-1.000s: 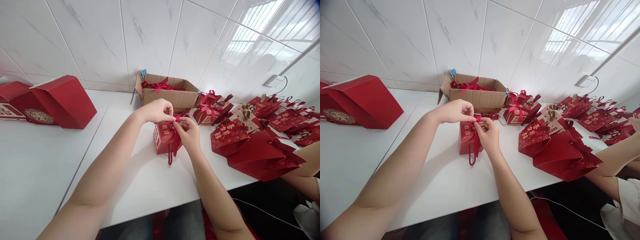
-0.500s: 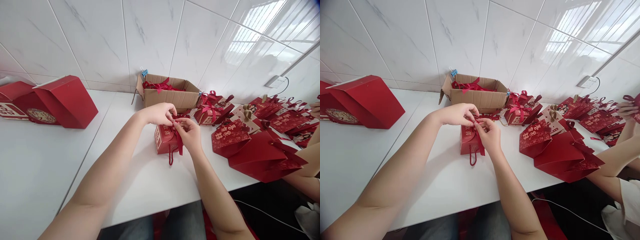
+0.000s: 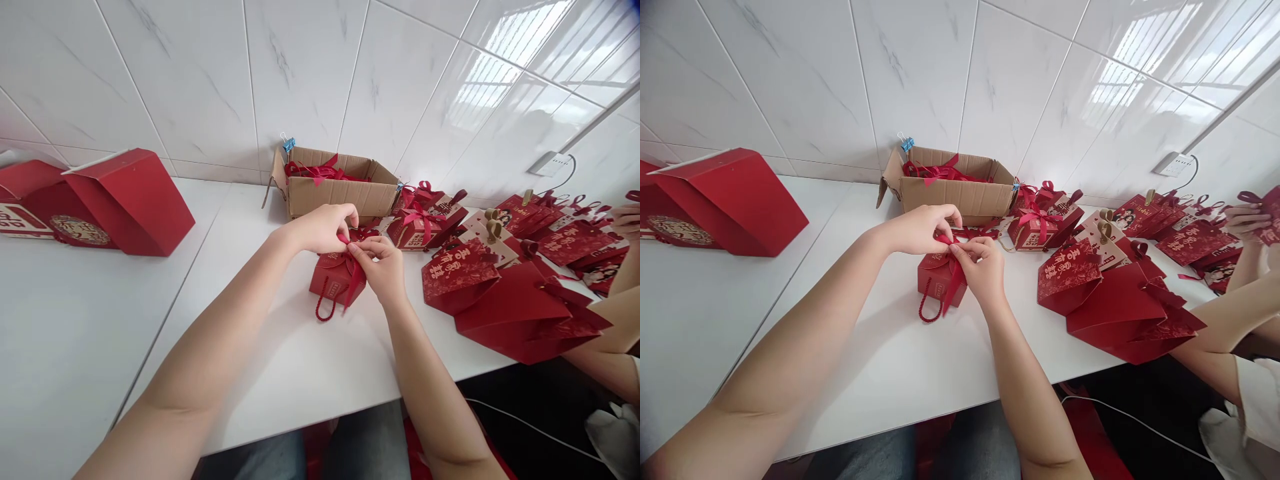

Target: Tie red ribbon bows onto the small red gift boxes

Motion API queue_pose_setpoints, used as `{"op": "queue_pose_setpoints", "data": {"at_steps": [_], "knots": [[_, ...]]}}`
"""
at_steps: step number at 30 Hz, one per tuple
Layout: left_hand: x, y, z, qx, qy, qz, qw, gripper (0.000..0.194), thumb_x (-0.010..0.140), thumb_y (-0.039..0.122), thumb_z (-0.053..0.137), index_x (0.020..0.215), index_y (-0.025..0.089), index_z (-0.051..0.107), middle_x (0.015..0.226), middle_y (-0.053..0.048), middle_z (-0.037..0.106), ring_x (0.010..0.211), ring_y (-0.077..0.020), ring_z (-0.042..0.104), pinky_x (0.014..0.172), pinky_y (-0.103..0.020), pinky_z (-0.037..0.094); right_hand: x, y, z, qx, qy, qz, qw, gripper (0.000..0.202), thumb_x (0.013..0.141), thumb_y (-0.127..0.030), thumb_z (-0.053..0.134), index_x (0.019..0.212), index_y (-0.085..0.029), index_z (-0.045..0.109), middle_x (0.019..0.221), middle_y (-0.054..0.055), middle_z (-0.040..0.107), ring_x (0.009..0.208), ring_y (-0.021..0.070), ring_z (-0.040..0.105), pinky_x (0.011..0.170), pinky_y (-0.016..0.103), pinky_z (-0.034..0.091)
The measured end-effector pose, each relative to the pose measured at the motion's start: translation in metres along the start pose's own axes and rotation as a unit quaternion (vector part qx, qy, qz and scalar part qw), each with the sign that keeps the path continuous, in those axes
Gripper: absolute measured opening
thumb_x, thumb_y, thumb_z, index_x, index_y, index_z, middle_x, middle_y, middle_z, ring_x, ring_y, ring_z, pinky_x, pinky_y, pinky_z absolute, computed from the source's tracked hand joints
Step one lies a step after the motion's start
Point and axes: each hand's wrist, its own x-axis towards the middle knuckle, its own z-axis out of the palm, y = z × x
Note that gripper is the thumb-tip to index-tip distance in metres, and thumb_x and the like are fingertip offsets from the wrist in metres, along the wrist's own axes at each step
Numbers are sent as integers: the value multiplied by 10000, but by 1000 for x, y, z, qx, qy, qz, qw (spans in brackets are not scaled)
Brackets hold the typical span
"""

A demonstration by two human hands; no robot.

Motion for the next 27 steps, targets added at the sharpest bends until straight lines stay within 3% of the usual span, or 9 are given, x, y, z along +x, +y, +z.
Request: {"op": "queue_pose_setpoints", "data": {"at_steps": [7,12,20,27], "knots": [[0,-1,0,-7,9,-18,1000,382,685,220,617,1015,236,425,942,-4,716,663,-140,602,497,-239,387,2,-2,-6,-15,-65,8,998,238,663,-362,759,844,-206,753,959,65,683,745,165,584,633,310,491],[2,-2,1,-6,9,-26,1000,373,692,209,608,1005,239,408,960,-4,709,692,-141,609,510,-234,411,0,-3,-4,-41,-48,-8,998,161,745,-302,659,839,-191,726,827,46,713,695,160,585,650,312,487],[3,-2,2,-16,6,-29,999,376,698,208,603,1004,237,386,987,-22,704,746,-166,611,568,-263,442,-1,1,0,-43,-36,-88,995,180,795,-273,598,970,-234,611,889,30,689,793,173,622,698,315,476],[2,-1,4,4,8,0,1000,340,731,167,553,1023,234,393,965,-29,694,804,-180,612,603,-271,431,0,3,1,85,-79,-6,993,183,795,-332,621,938,-228,576,790,3,633,709,138,566,605,264,448]]}}
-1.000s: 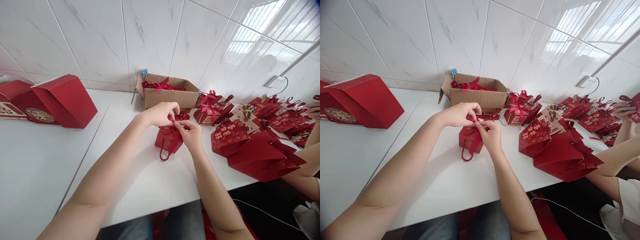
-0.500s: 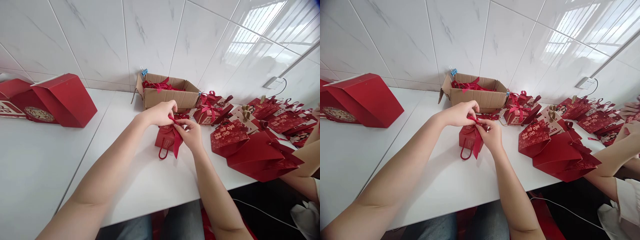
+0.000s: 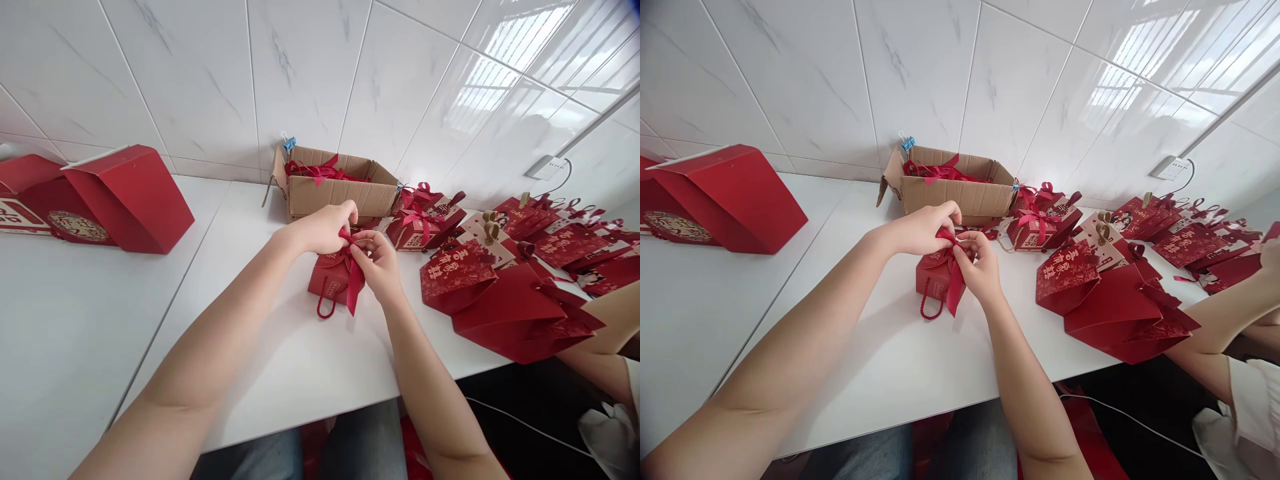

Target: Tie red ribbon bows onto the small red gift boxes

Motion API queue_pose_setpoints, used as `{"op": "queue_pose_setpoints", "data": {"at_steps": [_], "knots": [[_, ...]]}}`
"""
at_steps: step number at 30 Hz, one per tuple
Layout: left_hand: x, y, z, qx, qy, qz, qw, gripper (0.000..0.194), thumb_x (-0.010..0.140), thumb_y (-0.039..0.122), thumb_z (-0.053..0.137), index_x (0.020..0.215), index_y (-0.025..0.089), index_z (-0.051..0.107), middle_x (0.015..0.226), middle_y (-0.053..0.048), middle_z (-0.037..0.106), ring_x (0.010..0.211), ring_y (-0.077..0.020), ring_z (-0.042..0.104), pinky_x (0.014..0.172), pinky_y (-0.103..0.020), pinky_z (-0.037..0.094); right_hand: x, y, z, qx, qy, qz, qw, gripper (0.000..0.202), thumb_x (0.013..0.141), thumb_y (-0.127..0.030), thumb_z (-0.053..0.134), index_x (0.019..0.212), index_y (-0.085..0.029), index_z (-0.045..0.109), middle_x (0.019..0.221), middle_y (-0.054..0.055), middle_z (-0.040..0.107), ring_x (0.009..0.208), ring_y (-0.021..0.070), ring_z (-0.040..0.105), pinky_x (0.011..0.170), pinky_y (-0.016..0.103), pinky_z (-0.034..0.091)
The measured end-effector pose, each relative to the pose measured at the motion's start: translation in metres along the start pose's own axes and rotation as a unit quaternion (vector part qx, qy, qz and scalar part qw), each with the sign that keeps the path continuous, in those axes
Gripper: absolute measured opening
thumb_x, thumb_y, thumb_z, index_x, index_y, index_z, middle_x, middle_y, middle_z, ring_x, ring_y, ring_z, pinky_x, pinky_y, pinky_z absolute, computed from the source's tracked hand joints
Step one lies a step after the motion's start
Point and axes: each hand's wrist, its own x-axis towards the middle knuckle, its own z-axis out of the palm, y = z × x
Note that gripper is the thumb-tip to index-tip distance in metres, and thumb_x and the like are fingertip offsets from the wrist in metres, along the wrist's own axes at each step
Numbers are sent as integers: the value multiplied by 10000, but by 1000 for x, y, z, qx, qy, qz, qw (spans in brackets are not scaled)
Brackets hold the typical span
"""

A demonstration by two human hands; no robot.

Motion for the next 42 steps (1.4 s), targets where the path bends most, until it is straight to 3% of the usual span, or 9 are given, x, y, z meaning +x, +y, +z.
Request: {"op": "queue_pose_setpoints", "data": {"at_steps": [5,8,12,15,23,29,34,42], "knots": [[1,0,3,-8,20,61,998,265,775,153,512,1000,233,398,916,-3,689,840,-171,602,678,-279,433,3,4,0,168,-2,67,983,226,751,-320,681,928,-225,578,839,-2,629,746,121,589,670,253,474],[2,-1,4,-17,24,82,996,249,786,149,503,996,233,398,894,7,682,839,-165,598,704,-284,431,3,3,2,210,18,73,975,224,720,-302,684,885,-223,556,820,-10,628,730,121,601,697,265,490],[4,-3,7,-5,30,74,997,261,789,144,478,1014,244,390,880,-2,650,773,-163,568,644,-280,413,2,4,5,164,32,64,984,234,725,-328,659,900,-229,539,841,-3,629,740,139,602,701,282,495],[5,-6,9,5,4,45,999,221,803,183,474,999,249,395,847,-7,623,720,-167,539,606,-284,397,0,8,6,124,56,48,990,245,739,-328,664,926,-224,546,859,3,620,776,137,593,719,277,486],[10,-14,10,-41,-42,44,997,224,848,261,475,1053,246,385,960,-18,645,793,-162,570,672,-291,429,-1,13,2,15,94,-15,995,211,776,-311,628,954,-217,564,960,30,621,889,155,589,813,305,479],[9,-13,12,-72,-3,37,997,332,854,242,479,1142,269,317,988,-11,676,824,-159,604,707,-303,467,-2,9,4,5,91,-36,995,166,800,-303,607,932,-214,561,920,30,620,867,154,584,824,317,480],[6,-8,8,-70,17,24,997,366,811,239,546,1120,267,352,972,-5,694,780,-150,606,691,-299,473,-3,7,4,-26,80,-60,995,179,812,-326,617,947,-226,556,944,42,641,888,166,601,828,333,493],[10,-6,14,-30,82,70,994,351,806,198,548,1122,246,402,913,-9,681,838,-173,613,769,-335,470,0,15,3,113,61,31,991,274,776,-392,662,956,-234,530,900,15,632,824,137,616,740,281,512]]}}
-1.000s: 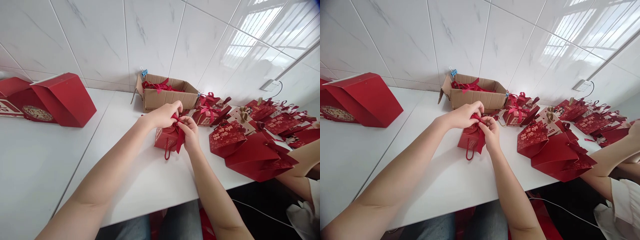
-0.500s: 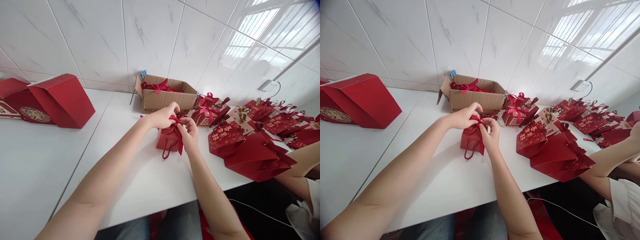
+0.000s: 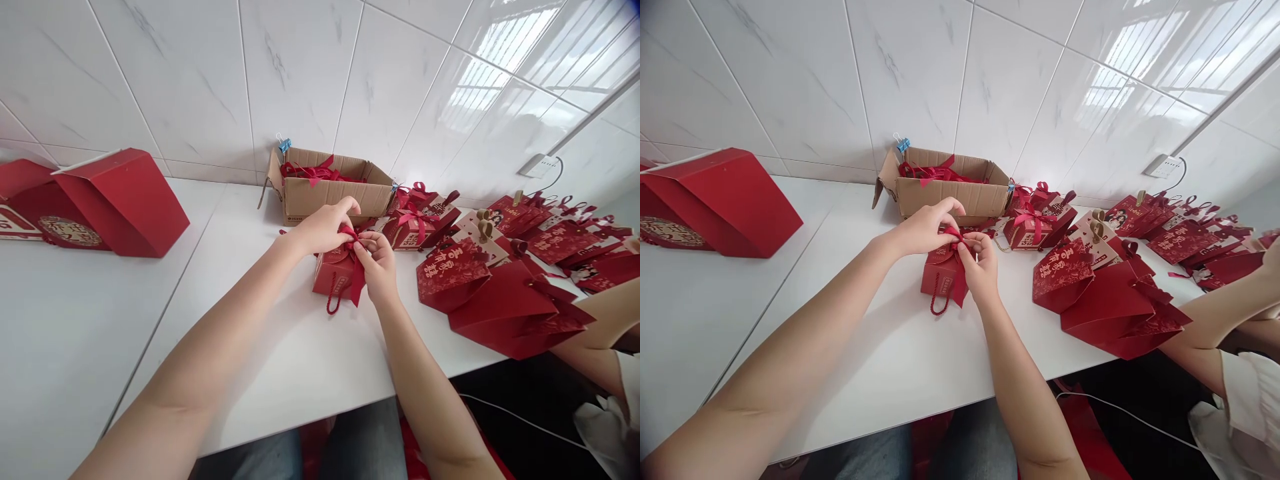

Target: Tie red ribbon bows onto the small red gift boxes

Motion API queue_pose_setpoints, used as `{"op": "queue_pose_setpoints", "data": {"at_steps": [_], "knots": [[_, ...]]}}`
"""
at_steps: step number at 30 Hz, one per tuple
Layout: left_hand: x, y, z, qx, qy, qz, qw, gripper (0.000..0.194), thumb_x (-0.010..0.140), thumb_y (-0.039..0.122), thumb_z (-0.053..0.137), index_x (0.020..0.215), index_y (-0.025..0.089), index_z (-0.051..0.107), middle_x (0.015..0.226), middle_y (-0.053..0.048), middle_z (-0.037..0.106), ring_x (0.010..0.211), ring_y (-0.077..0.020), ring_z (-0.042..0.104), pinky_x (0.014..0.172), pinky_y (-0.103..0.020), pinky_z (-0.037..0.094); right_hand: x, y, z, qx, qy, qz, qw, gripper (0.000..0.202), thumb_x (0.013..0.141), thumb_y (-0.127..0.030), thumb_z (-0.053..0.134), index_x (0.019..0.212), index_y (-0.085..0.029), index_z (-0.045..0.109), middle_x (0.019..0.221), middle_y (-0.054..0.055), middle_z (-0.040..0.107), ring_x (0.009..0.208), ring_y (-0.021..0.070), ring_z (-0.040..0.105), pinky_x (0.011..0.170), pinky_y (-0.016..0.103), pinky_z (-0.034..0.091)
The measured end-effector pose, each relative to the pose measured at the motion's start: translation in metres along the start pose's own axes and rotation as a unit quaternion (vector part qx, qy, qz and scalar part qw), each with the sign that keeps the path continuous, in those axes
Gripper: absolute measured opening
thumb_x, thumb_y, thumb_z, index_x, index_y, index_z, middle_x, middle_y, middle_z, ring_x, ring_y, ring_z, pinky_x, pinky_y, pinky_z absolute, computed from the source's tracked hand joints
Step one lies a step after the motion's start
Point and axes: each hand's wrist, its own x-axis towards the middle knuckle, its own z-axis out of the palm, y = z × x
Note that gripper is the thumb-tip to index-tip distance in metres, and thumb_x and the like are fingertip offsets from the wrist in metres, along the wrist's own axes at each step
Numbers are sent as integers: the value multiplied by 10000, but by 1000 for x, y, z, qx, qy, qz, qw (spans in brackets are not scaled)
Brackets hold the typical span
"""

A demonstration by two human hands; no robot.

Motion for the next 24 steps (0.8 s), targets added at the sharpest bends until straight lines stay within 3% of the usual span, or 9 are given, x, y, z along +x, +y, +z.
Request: {"op": "queue_pose_setpoints", "data": {"at_steps": [3,5,9,11,16,20,24], "knots": [[-1,1,-5,90,53,-28,994,358,770,241,600,1088,211,439,1078,-77,611,993,-226,577,775,-340,463,-2,0,4,-5,35,0,999,254,766,-374,673,916,-223,533,852,10,634,797,136,614,723,274,500],[-4,3,-14,145,52,-74,985,281,755,307,623,977,192,495,1116,-105,579,993,-255,573,747,-344,459,-3,-1,6,-17,48,-4,999,238,768,-363,673,901,-217,540,852,13,640,806,138,616,728,274,495],[-10,10,-28,121,-104,-138,977,234,738,414,625,840,210,571,1007,-67,645,816,-226,615,619,-310,440,-5,-2,9,-31,51,-12,998,231,774,-362,666,900,-215,539,851,17,647,812,146,624,733,282,504],[-10,12,-26,107,-136,-130,976,217,730,391,624,862,222,594,999,-54,667,804,-218,619,593,-296,431,-6,-3,10,-28,49,-6,998,237,778,-366,660,910,-216,534,861,23,654,818,152,633,739,292,516],[-5,7,-18,121,-105,-101,982,157,750,291,557,864,211,629,976,-59,694,776,-207,619,590,-290,425,-13,-4,18,-4,30,-1,1000,230,809,-359,626,962,-212,538,967,62,666,915,174,644,825,331,533],[-5,-4,-27,136,-95,-112,980,198,731,244,542,876,220,674,978,-38,708,778,-184,630,600,-263,441,-23,-7,27,9,-33,-20,999,276,856,-336,579,1098,-211,534,1122,93,659,1079,191,617,923,358,511],[-7,-11,-37,157,-110,-131,973,236,713,241,553,893,250,704,934,-3,719,745,-162,628,570,-240,441,-33,-13,33,-78,-72,-69,992,297,882,-293,541,1170,-221,539,1210,92,638,1126,202,595,966,385,479]]}}
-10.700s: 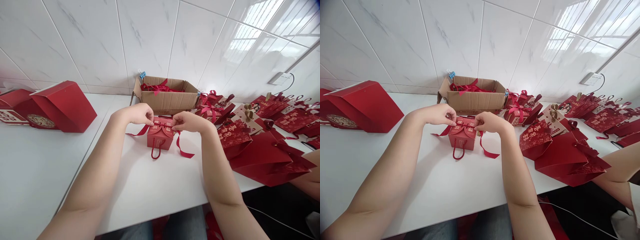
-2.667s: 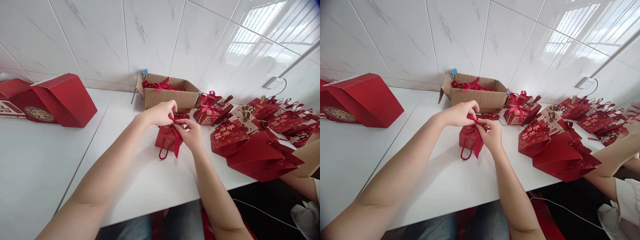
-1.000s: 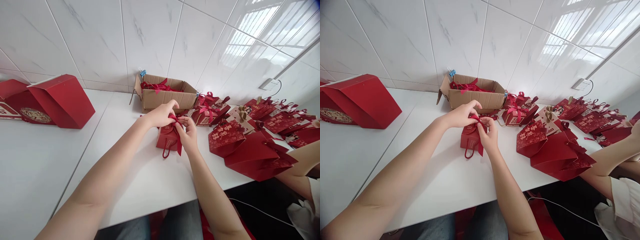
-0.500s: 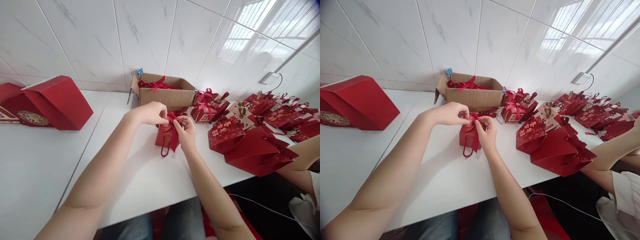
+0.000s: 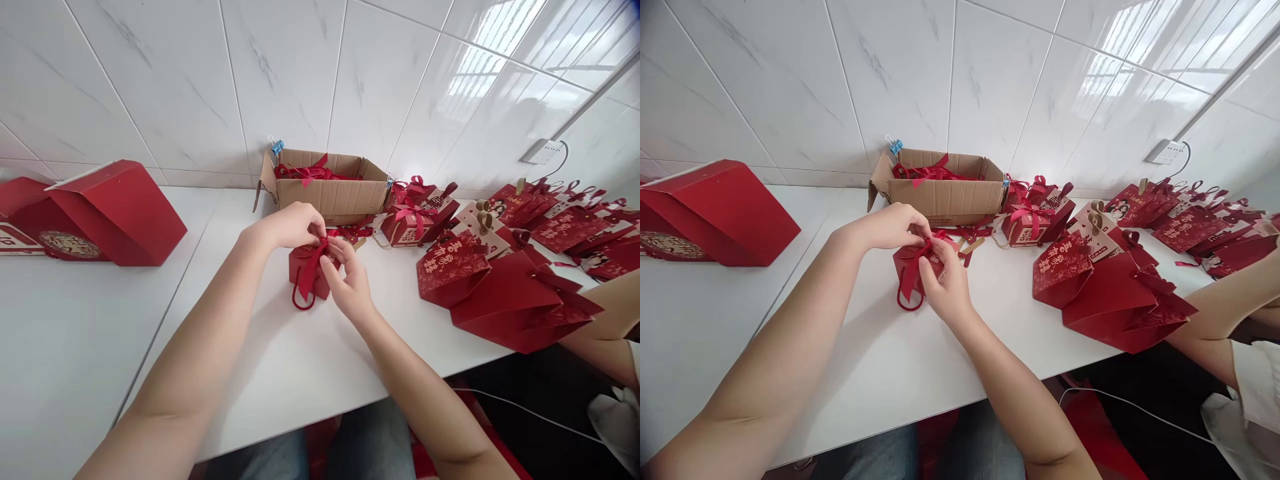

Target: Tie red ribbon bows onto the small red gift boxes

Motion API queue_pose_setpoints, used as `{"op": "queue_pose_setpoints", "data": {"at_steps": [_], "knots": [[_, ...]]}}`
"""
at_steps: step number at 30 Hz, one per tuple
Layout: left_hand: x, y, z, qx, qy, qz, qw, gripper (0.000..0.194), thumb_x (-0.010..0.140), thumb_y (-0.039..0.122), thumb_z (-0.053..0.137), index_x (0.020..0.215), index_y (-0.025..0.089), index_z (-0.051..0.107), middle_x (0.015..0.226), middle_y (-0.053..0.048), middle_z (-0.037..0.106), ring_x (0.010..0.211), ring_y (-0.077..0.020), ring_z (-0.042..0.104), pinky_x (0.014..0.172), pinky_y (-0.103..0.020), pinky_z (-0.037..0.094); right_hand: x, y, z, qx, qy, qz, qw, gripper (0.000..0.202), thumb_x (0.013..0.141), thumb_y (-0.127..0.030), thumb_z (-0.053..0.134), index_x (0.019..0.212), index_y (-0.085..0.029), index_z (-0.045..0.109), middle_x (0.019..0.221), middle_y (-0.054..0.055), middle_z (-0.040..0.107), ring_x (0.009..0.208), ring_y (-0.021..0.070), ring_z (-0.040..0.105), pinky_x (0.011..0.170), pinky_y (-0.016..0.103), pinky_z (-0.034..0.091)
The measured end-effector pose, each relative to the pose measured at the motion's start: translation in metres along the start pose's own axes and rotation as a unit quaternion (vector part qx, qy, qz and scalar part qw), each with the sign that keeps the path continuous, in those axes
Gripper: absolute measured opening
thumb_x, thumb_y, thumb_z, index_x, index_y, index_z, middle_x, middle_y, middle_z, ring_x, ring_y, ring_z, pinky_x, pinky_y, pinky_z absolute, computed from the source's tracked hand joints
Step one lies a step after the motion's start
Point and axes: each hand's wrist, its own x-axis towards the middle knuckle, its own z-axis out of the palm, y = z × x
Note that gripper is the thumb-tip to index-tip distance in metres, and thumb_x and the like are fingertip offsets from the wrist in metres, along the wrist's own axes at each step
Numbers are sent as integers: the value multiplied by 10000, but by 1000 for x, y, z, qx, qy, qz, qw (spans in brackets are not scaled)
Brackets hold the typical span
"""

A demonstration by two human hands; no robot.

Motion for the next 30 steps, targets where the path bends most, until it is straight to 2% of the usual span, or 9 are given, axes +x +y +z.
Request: {"op": "queue_pose_setpoints", "data": {"at_steps": [2,5,7,11,15,18,21,25,30], "knots": [[0,-2,-1,-2,-4,1,1000,227,714,249,560,883,254,712,906,4,723,732,-157,628,559,-235,440,0,-1,-2,-70,23,-34,997,230,887,-282,522,1102,-218,576,1111,84,667,1020,201,618,905,388,493],[-1,-1,-1,-5,5,15,1000,207,718,242,560,860,240,711,906,5,724,730,-150,627,562,-230,443,10,8,-13,-152,123,-90,977,138,855,-251,517,955,-209,603,952,78,653,911,204,601,821,387,500],[-1,0,-1,-3,11,19,1000,211,720,232,559,868,233,709,923,4,723,733,-147,627,574,-229,450,20,20,-23,-171,158,-97,968,186,800,-221,528,972,-212,600,1017,95,626,972,221,583,833,401,498],[-2,2,-2,-2,12,23,1000,216,724,217,561,881,219,710,937,3,721,748,-139,629,637,-227,474,37,47,-38,-77,38,-1,996,503,751,-245,527,1253,-245,497,1342,111,522,1189,260,521,807,382,524],[-2,1,-3,-15,1,21,1000,220,728,229,566,891,221,713,944,-1,720,759,-142,636,648,-225,486,38,49,-42,-11,-69,77,995,571,778,-301,555,1336,-244,446,1292,102,571,995,227,611,714,338,540],[-2,-1,-2,-33,-21,18,999,229,729,244,567,901,237,717,938,-2,722,738,-145,640,609,-226,485,32,37,-44,-52,-77,72,993,544,789,-337,617,1308,-236,488,1163,90,627,728,151,595,679,323,530],[-2,-3,-2,-36,-25,31,999,218,719,250,576,882,251,722,921,5,722,755,-149,642,603,-225,482,27,26,-47,-105,-74,47,991,463,798,-374,636,1226,-224,545,1174,92,617,644,116,550,636,308,514],[-2,-5,-3,-48,-35,30,998,206,713,260,580,870,240,713,906,-1,719,723,-143,641,570,-218,475,27,23,-50,-130,-97,61,985,386,831,-441,586,1127,-193,598,931,57,658,663,143,572,596,287,473],[-3,-5,-4,-72,-49,24,996,188,718,258,584,865,225,697,906,-9,714,710,-140,648,559,-208,487,30,26,-49,-185,-88,69,976,323,882,-442,465,910,-185,659,895,52,673,834,188,588,711,304,440]]}}
